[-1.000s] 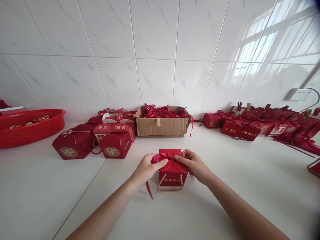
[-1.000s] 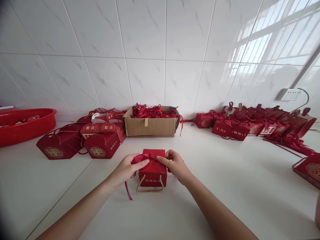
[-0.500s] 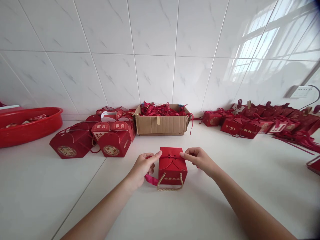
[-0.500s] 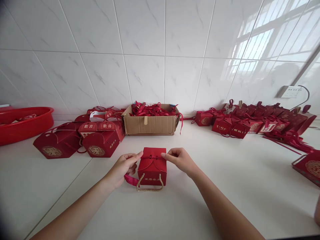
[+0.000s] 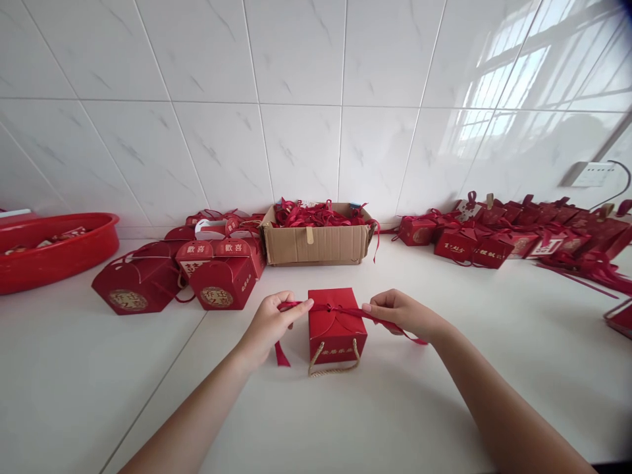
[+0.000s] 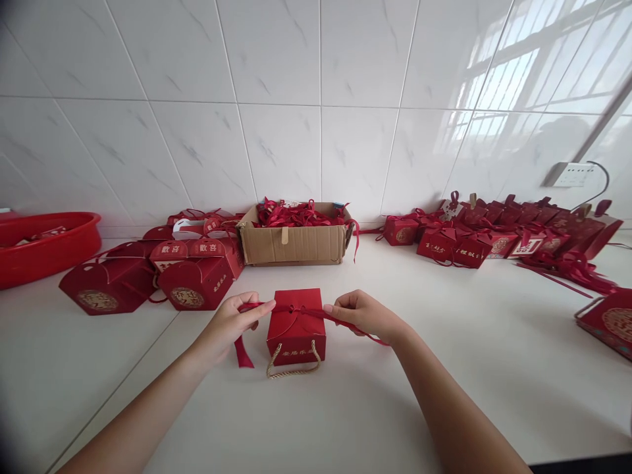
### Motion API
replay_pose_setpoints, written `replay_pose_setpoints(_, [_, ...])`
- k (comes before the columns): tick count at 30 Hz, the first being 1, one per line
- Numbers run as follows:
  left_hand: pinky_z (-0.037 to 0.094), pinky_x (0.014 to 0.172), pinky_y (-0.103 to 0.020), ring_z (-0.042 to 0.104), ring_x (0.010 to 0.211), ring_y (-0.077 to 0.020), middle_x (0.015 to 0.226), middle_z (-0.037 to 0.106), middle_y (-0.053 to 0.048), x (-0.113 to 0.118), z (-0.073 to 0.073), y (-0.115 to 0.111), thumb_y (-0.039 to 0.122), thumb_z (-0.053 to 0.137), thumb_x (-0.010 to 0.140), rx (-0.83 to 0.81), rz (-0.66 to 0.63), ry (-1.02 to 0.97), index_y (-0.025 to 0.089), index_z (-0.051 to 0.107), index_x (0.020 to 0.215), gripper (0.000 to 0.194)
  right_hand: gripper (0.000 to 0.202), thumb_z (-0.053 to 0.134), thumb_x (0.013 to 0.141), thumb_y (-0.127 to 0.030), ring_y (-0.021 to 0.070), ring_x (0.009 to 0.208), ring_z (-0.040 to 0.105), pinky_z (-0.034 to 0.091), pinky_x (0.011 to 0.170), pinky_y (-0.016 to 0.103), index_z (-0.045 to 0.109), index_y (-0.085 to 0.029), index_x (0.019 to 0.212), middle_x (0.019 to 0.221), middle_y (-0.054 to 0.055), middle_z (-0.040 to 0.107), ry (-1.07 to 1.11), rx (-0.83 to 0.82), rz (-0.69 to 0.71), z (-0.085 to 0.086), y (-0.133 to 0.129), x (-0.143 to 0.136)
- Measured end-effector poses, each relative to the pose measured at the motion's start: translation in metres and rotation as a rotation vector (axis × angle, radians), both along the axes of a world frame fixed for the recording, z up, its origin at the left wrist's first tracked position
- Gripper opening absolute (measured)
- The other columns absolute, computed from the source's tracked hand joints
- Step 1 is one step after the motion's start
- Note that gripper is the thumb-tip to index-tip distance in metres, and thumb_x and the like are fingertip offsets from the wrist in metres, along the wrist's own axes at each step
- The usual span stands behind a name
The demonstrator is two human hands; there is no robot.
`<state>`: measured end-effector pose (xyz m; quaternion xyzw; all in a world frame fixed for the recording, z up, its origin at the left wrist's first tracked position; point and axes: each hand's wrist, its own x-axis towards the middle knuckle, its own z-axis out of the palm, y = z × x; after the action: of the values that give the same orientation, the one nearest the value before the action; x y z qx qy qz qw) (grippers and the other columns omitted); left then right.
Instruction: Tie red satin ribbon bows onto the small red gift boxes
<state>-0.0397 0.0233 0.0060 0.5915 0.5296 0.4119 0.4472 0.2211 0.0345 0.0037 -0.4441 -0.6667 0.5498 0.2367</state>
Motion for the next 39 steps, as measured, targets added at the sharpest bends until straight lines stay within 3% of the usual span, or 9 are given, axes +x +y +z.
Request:
replay_pose_setpoints(4, [0.027,0.057,-0.022,0.031,0.058,-0.0089,0.063,0.030,0.007,-0.001,-0.001,0.001,0.043,0.064,0.075,0.090,0.004,0.084,0.020,0.031,0.063,0.042,0.039,0.061,0.081,-0.046,0.0063,0.048,0.034,0.026,0.049,0.023,0.049,-0.016,0.058,0.051,-0.007,0.034,0.180,0.028,0.059,0.001,0.000,0.004])
replay_pose_setpoints(8, [0.037,0.071,-0.026,0.049,0.074,-0.0123,0.079,0.050,0.004,0.003,-0.004,-0.001,0.045,0.064,0.075,0.090,0.010,0.087,0.022,0.044,0.079,0.031,0.016,0.065,0.081,-0.033,0.0100,0.066,0.050,0.040,0.067,0.026,0.066,-0.017,0.080,0.068,-0.001,0.056,0.467,0.053,0.097,0.001,-0.001,0.002])
replay_pose_setpoints(11, [0.042,0.075,-0.030,0.056,0.081,-0.0154,0.091,0.056,0.001,0.009,-0.004,-0.006,0.046,0.064,0.074,0.068,-0.030,0.104,0.023,0.045,0.087,0.032,0.014,0.063,0.083,-0.031,0.0119,0.070,0.053,0.043,0.071,0.028,0.068,-0.019,0.088,0.075,0.001,0.060,0.570,0.106,0.097,0.001,-0.005,-0.004])
replay_pose_setpoints(18, [0.035,0.099,-0.040,0.049,0.115,-0.0243,0.113,0.058,-0.005,0.027,0.018,-0.011,0.041,0.067,0.072,0.322,-0.047,0.294,0.024,0.056,0.100,0.034,0.023,0.063,0.082,-0.033,0.0140,0.074,0.060,0.049,0.071,0.029,0.067,-0.022,0.102,0.076,0.001,0.064,0.557,0.193,-0.061,0.000,-0.011,-0.019])
replay_pose_setpoints(24, [0.045,0.087,-0.033,0.061,0.095,-0.0205,0.094,0.069,-0.002,0.057,0.045,-0.004,0.044,0.061,0.078,0.358,-0.151,0.264,0.022,0.065,0.088,0.024,0.025,0.066,0.080,-0.031,0.0140,0.074,0.063,0.050,0.066,0.028,0.059,-0.023,0.103,0.079,0.000,0.067,0.586,0.197,-0.085,-0.005,-0.012,-0.024])
replay_pose_setpoints(28, [0.045,0.083,-0.031,0.063,0.084,-0.0188,0.083,0.070,-0.001,0.069,0.049,-0.002,0.034,0.062,0.078,0.474,-0.126,0.293,0.022,0.067,0.076,0.014,0.027,0.062,0.083,-0.036,0.0131,0.070,0.059,0.048,0.064,0.027,0.054,-0.024,0.105,0.076,0.000,0.064,0.476,0.240,-0.132,-0.004,-0.013,-0.026])
replay_pose_setpoints(31, [0.044,0.084,-0.031,0.060,0.087,-0.0190,0.085,0.067,-0.002,0.066,0.046,-0.003,0.036,0.061,0.079,0.529,-0.122,0.283,0.022,0.066,0.078,0.015,0.022,0.059,0.084,-0.039,0.0121,0.068,0.053,0.044,0.063,0.025,0.063,-0.018,0.088,0.077,0.002,0.061,0.285,0.392,-0.192,-0.002,-0.014,-0.029])
replay_pose_setpoints(34, [0.043,0.082,-0.031,0.058,0.086,-0.0187,0.087,0.062,-0.002,0.053,0.035,-0.003,0.045,0.057,0.080,0.432,-0.052,0.248,0.021,0.059,0.080,0.023,0.025,0.057,0.084,-0.042,0.0129,0.069,0.054,0.045,0.064,0.026,0.063,-0.017,0.081,0.079,0.002,0.060,0.282,0.397,-0.205,-0.002,-0.015,-0.030])
replay_pose_setpoints(39, [0.042,0.068,-0.028,0.053,0.074,-0.0161,0.079,0.054,0.001,0.032,0.010,-0.010,0.054,0.060,0.074,-0.008,-0.073,0.144,0.020,0.049,0.077,0.036,0.028,0.055,0.084,-0.045,0.0173,0.079,0.061,0.049,0.067,0.029,0.062,-0.018,0.087,0.084,0.004,0.065,0.384,0.200,-0.109,-0.001,-0.018,-0.030])
